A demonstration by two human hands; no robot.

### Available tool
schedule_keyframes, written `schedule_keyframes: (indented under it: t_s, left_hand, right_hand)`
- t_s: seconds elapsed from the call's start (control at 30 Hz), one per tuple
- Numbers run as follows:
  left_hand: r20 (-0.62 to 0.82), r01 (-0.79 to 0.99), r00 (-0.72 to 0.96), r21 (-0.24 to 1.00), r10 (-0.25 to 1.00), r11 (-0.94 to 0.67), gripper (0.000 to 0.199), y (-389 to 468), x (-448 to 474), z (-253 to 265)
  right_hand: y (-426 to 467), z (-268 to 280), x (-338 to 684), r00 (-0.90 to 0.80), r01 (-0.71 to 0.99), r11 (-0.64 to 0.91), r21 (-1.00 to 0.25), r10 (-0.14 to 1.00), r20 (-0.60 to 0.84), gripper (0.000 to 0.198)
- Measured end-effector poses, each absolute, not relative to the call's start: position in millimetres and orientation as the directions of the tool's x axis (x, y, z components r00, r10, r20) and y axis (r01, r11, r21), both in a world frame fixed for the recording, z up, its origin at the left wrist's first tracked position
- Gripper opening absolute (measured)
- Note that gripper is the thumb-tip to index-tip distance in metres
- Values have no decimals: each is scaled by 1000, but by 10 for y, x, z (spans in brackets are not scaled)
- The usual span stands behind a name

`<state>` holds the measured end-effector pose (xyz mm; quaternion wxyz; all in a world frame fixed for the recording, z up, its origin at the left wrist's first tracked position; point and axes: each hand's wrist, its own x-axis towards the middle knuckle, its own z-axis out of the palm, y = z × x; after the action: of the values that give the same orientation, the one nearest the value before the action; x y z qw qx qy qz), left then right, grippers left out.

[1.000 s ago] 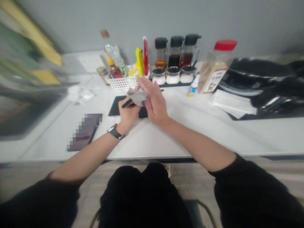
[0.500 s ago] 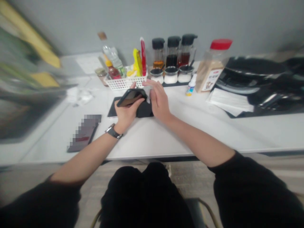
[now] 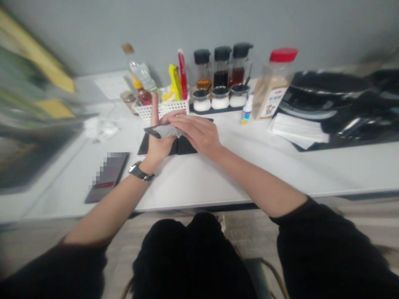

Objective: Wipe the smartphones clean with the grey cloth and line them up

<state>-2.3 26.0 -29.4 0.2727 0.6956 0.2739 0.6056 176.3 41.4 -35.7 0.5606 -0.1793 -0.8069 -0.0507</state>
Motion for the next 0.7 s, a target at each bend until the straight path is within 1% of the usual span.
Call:
schedule_keyframes:
  t_s: [0.07,0.1,0.13,0.17,0.2,0.23,0.3,0.33,0.37,0.4,0.5,0.57,0.63,0.7]
  left_hand:
    - [632,0,189,766,752,-643,79,294,-40,-301]
    - [580,-32,204,809,789,-586,79,304,-48,-306]
    - [509,-77,212,860,835,-504,75,305,-55,-308]
    - [422,-135,223,906,878,-401,67,296,-62,-303]
    - [329,-199,244,938,912,-285,58,277,-70,-292]
    - [231,-251,290,955,929,-159,54,250,-79,-273]
    - [84,-287,405,957,910,39,60,182,-104,-220]
    - [49,-283,442,955,896,88,64,150,-117,-191]
    - [39,-277,453,956,891,100,67,124,-130,-166]
    - [50,-268,440,960,897,78,70,106,-140,-147]
    - [155,-224,336,971,929,-81,69,109,-152,-143]
    - [221,-198,272,965,936,-170,65,148,-146,-176]
    - [255,-200,243,957,936,-209,62,199,-140,-217]
    - [268,-210,258,953,928,-217,62,246,-141,-245]
  right_hand:
    - [413,-328,1784,-308,352,928,-124,240,921,39]
    - [415,-317,1797,-310,351,928,-125,241,920,39]
    - [418,-310,1809,-314,349,929,-121,237,919,40]
    - [419,-307,1819,-324,347,931,-111,230,918,39]
    - [418,-308,1826,-341,340,936,-92,214,915,39]
    - [417,-311,1829,-367,327,942,-71,196,909,37]
    - [415,-316,1828,-438,281,959,-32,158,885,34]
    - [419,-316,1825,-471,250,968,-14,135,872,33]
    - [428,-314,1824,-496,224,975,0,114,861,33]
    - [444,-309,1825,-513,209,978,11,101,852,35]
    - [513,-293,1842,-557,218,976,4,121,822,39]
    - [546,-293,1859,-583,207,978,-24,143,800,46]
    - [543,-302,1876,-553,172,983,-59,146,820,52]
    - [510,-310,1892,-433,189,977,-97,172,885,52]
